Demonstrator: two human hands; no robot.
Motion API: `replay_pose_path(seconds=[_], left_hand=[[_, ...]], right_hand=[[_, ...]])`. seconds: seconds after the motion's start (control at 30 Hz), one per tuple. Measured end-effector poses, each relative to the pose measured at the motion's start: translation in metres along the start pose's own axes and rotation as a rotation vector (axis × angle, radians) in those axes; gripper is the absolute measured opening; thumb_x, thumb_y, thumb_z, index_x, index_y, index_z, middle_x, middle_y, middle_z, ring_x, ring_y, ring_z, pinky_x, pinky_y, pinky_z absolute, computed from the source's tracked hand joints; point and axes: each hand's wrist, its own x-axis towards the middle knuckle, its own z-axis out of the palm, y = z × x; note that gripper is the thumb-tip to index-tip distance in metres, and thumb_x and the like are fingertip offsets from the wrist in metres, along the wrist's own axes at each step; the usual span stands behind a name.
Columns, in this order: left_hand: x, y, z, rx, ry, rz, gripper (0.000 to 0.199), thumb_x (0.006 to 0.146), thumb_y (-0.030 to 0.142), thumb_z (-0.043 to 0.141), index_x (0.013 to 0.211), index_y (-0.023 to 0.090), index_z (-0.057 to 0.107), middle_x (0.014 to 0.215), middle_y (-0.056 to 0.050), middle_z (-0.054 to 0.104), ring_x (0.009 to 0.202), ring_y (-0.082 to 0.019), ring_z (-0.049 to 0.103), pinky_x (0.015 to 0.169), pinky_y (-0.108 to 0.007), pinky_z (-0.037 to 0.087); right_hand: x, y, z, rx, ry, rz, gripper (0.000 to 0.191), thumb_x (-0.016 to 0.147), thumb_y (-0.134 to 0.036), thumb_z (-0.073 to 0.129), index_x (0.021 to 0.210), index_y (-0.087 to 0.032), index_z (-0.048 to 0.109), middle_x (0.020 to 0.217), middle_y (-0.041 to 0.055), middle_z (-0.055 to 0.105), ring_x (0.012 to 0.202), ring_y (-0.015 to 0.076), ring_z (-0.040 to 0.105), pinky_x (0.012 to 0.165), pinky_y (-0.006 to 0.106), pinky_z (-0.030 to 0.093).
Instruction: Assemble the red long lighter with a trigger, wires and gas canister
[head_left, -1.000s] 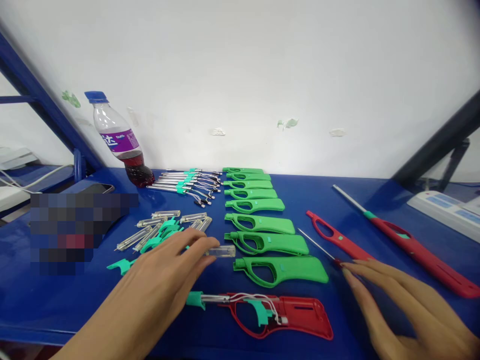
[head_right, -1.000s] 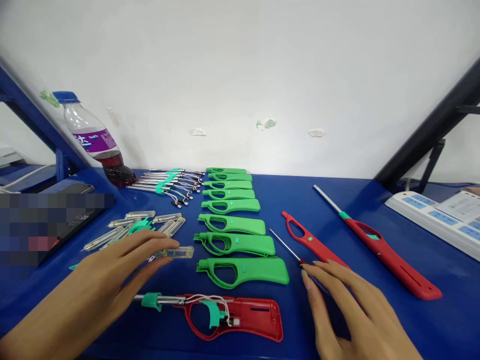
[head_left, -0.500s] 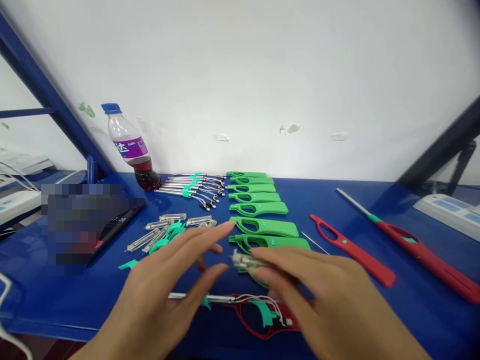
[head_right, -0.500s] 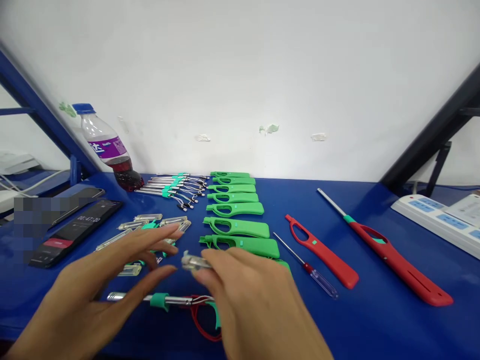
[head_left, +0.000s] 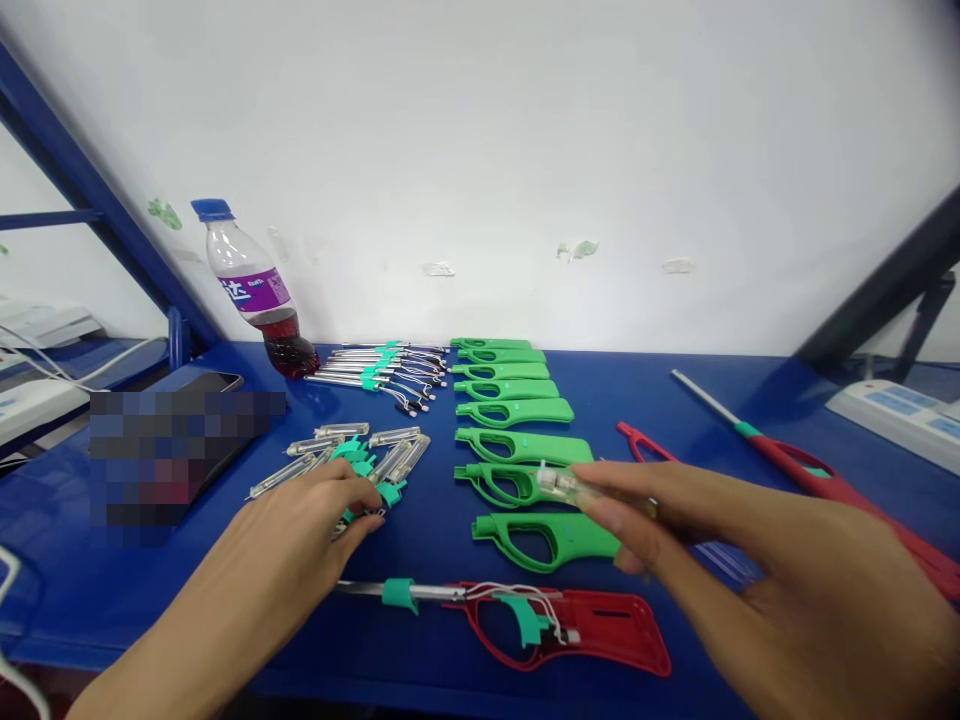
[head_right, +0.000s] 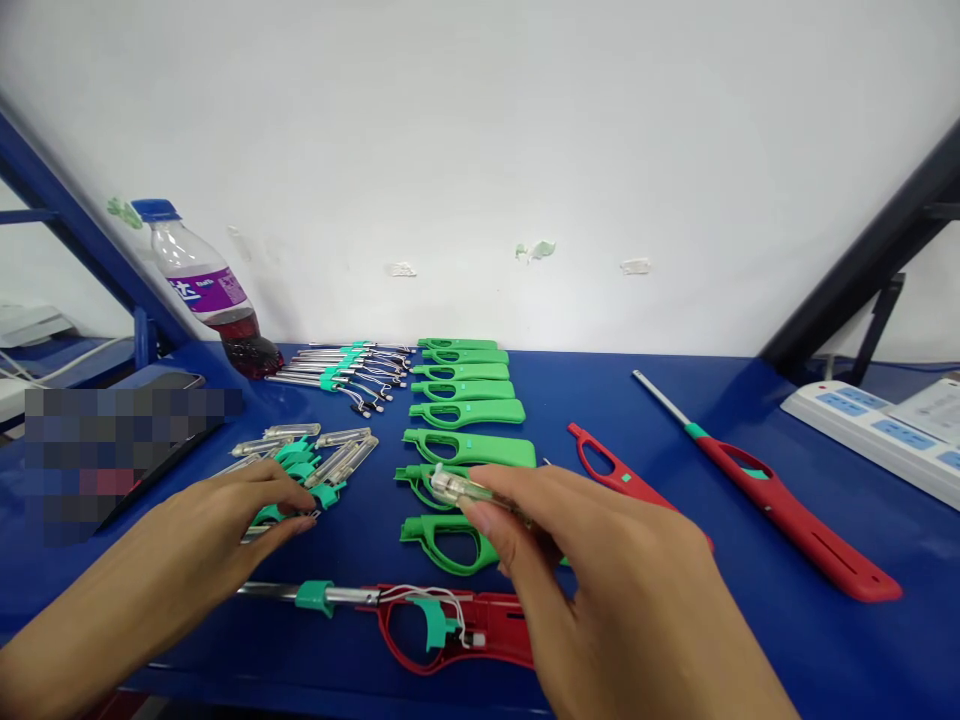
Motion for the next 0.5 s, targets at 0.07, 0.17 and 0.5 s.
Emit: replay_pose_path(seconds=[0.07,0.17,0.5], left_hand=[[0.002,-0.001,0.002,0.006,-0.045,-0.012,0.031,0.099,0.050,0.057,0.097,0.037,0.085,0.107,-0.002,0.082,0.093,-0.030,0.081,0.080,-0.042,0.050],[0.003,-0.001,0.004,0.008,-0.080,-0.012,0.036,0.102,0.048,0.049,0.101,0.035,0.083,0.111,-0.004,0.080,0.097,-0.029,0.079,0.082,-0.043,0.048],[-0.002,0.014,0.000,-0.054,0.012,0.036,0.034,0.104,0.044,0.048,0.088,0.030,0.075,0.096,-0.003,0.079,0.079,-0.024,0.075,0.072,-0.037,0.046]], right_hand=[[0.000,-0.001,-0.001,0.025,-0.020,-0.010,0.026,0.115,-0.030,0.063,0.121,-0.039,0.086,0.116,-0.0121,0.091,0.094,0.0157,0.090,0.085,0.015,0.070],[-0.001,-0.001,0.000,0.047,-0.034,-0.020,0.025,0.115,-0.031,0.064,0.123,-0.040,0.086,0.116,-0.0127,0.091,0.094,0.0152,0.090,0.084,0.015,0.070],[0.004,-0.005,0.015,0.113,-0.115,-0.003,0.027,0.113,-0.022,0.067,0.122,-0.039,0.085,0.117,-0.0161,0.090,0.098,0.0103,0.089,0.087,0.012,0.067]])
